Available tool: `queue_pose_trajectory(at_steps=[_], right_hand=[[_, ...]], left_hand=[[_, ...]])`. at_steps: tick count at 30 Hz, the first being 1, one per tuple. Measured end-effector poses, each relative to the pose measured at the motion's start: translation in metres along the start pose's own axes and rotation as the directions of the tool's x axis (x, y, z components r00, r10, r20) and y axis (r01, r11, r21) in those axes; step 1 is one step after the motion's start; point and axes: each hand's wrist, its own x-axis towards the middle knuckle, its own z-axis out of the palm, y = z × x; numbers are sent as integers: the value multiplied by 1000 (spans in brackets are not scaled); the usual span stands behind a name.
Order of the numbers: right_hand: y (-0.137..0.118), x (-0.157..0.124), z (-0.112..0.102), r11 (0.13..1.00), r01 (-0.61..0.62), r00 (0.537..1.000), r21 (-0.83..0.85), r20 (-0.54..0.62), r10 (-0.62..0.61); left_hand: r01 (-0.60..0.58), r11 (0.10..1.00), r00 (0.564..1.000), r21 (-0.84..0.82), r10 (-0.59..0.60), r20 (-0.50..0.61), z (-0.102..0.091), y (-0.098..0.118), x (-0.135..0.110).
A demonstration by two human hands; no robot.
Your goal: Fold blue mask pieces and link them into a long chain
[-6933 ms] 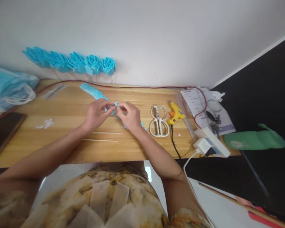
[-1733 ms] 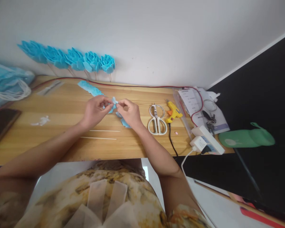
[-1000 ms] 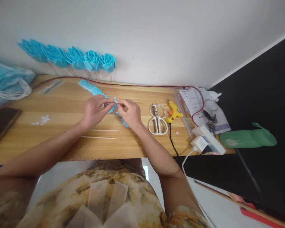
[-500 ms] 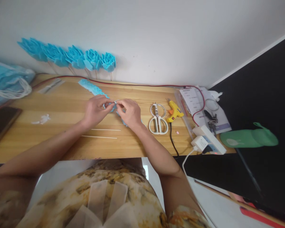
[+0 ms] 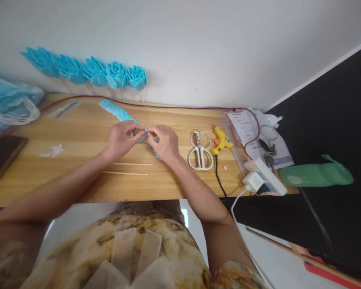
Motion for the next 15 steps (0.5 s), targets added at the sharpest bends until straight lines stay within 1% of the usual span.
queue_pose_trajectory(at_steps=[8,15], right_hand=[[0,-1,-1,999,-2,999,-32,36,3],[0,0,-1,999,-40,998,-34,52,42]], left_hand=[[21,999,1000,39,-22,11,2,0,-1],[-11,1000,1000,-19,11,-1,2,0,-1]])
